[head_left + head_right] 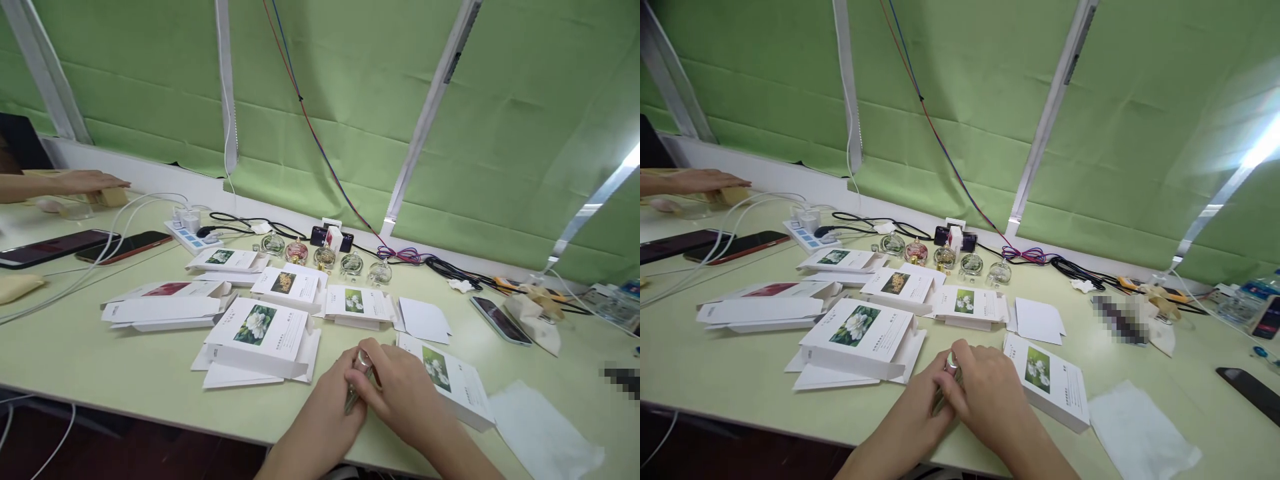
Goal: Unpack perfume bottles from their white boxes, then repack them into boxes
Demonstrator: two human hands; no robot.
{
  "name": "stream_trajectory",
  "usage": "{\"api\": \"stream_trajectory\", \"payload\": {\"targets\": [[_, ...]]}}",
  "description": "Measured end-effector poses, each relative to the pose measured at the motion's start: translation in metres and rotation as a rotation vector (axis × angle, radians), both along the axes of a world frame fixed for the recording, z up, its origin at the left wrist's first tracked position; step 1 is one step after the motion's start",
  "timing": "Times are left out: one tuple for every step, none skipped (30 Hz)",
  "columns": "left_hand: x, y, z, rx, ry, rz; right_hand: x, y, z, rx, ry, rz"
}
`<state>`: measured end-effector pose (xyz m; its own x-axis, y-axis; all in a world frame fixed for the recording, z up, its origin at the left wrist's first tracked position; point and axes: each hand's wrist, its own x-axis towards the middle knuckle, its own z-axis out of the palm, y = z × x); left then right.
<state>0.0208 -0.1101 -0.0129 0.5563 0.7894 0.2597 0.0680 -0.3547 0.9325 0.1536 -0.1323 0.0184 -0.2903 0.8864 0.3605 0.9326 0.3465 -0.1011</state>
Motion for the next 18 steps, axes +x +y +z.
{"api": "stream_trajectory", "payload": {"targets": [[0.001, 0.000, 0.000, 0.014, -0.005, -0.005, -0.004, 0.001, -0.001, -0.005, -0.013, -0.017], [0.001, 0.001, 0.000, 0.031, -0.002, -0.006, -0.005, 0.001, 0.000, 0.003, -0.016, -0.015], [0.001, 0.001, 0.000, 0.047, 0.008, -0.002, -0.004, 0.000, 0.003, 0.021, -0.001, 0.000], [0.000, 0.001, 0.000, 0.056, 0.026, 0.006, 0.000, -0.001, 0.009, 0.058, 0.036, 0.014], [-0.001, 0.001, -0.001, 0.058, 0.052, 0.015, 0.006, -0.002, 0.018, 0.122, 0.091, 0.010], [-0.002, 0.001, -0.003, 0.052, 0.085, 0.022, 0.015, -0.003, 0.031, 0.207, 0.160, -0.014], [-0.004, 0.001, -0.004, 0.041, 0.116, 0.028, 0.026, -0.001, 0.045, 0.314, 0.232, -0.076], [-0.004, 0.001, -0.006, 0.029, 0.140, 0.033, 0.038, 0.004, 0.060, 0.446, 0.283, -0.159], [-0.005, 0.002, -0.007, 0.020, 0.151, 0.036, 0.052, 0.013, 0.074, 0.564, 0.298, -0.241], [-0.005, 0.002, -0.009, 0.020, 0.149, 0.038, 0.066, 0.027, 0.085, 0.612, 0.268, -0.307], [-0.005, 0.003, -0.011, 0.031, 0.138, 0.043, 0.080, 0.044, 0.092, 0.560, 0.199, -0.341], [-0.004, 0.003, -0.012, 0.051, 0.125, 0.051, 0.092, 0.063, 0.094, 0.452, 0.117, -0.359], [-0.003, 0.004, -0.013, 0.072, 0.115, 0.059, 0.103, 0.084, 0.090, 0.297, 0.043, -0.409], [-0.002, 0.005, -0.014, 0.089, 0.112, 0.064, 0.112, 0.104, 0.082, 0.113, -0.025, -0.471], [-0.002, 0.005, -0.014, 0.100, 0.114, 0.065, 0.119, 0.123, 0.070, 0.025, -0.044, -0.487], [-0.001, 0.006, -0.014, 0.103, 0.120, 0.063, 0.124, 0.138, 0.056, -0.034, -0.054, -0.500], [-0.001, 0.006, -0.014, 0.100, 0.127, 0.059, 0.127, 0.150, 0.041, -0.089, -0.063, -0.512], [-0.001, 0.005, -0.013, 0.096, 0.130, 0.054, 0.129, 0.158, 0.027, -0.140, -0.069, -0.520]]}}
